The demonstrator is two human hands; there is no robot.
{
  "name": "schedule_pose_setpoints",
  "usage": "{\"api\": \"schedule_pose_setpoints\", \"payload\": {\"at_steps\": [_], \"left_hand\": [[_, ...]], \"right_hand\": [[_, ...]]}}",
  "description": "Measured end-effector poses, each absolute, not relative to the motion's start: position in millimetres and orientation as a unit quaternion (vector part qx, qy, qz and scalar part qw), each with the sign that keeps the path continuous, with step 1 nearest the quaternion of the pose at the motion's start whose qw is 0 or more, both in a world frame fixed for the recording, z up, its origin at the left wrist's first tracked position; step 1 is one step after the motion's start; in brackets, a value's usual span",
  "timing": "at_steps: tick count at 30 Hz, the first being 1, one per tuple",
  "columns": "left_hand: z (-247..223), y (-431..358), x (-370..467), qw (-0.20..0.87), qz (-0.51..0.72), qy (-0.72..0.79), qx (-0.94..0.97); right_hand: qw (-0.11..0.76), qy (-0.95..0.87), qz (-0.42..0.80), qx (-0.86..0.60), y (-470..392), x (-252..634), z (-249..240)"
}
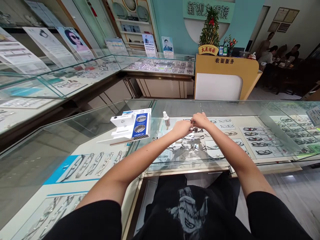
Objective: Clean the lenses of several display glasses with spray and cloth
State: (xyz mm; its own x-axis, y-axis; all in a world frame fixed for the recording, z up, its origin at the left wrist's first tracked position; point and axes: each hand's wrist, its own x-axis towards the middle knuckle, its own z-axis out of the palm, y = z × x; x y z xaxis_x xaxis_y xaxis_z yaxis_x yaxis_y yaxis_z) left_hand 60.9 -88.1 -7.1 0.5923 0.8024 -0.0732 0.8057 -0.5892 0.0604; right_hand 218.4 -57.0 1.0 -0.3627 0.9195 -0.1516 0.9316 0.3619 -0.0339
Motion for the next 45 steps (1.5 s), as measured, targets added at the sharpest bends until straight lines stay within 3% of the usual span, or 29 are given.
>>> {"api": "schedule_pose_setpoints", "payload": {"at_steps": [25, 35, 45], "left_hand": [[-4, -52, 79, 0.038, -0.031, 0.52, 0.853], [12, -67, 71, 0.042, -0.006, 0.498, 0.866], [8, -104, 65, 0.109, -0.072, 0.449, 0.884]], "right_hand": [[0.08, 0.798, -0.061, 0.594, -13, 214, 4], [-0.024, 0.796, -0.064, 0.601, -22, 225, 4], [-0.163, 0.766, -0.093, 0.615, -54, 265, 14]]}}
